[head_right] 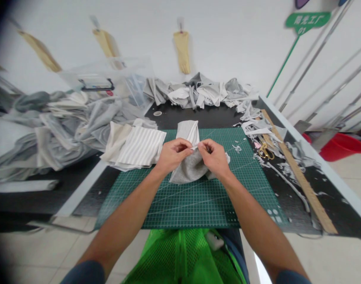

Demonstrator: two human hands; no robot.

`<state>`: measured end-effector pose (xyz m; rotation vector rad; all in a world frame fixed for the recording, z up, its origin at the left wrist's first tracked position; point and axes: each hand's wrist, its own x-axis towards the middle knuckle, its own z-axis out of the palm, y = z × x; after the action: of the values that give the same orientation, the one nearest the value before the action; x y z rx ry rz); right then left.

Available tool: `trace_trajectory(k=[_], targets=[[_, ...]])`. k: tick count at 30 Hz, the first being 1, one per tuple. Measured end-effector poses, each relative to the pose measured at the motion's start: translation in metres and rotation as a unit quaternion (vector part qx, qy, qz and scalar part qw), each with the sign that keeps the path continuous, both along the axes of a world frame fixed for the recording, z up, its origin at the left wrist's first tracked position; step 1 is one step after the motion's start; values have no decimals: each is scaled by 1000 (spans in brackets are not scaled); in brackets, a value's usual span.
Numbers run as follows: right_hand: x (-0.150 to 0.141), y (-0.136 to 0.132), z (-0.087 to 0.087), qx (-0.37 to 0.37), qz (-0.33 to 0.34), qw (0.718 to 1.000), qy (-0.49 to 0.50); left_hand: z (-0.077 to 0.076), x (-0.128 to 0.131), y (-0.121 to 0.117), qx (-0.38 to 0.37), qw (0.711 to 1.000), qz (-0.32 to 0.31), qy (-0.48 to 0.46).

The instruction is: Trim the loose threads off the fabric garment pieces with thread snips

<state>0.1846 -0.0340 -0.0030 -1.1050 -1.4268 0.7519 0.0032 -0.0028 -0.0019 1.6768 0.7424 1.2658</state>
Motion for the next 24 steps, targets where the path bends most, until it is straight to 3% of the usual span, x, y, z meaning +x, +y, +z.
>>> trace_trajectory(k=[5,9,17,24], targets=[[6,-2,1,-10,94,995,43,5,-4,-1,23,1000,20,2],[8,-3,4,-16,93,995,45,11,-6,-3,54,997,11,59],[2,-5,9,-54,81,993,71,12,-6,-5,49,994,-12,93],[3,-2,7,-71,44,992,97,5,-3,0,-4,999,-22,43]])
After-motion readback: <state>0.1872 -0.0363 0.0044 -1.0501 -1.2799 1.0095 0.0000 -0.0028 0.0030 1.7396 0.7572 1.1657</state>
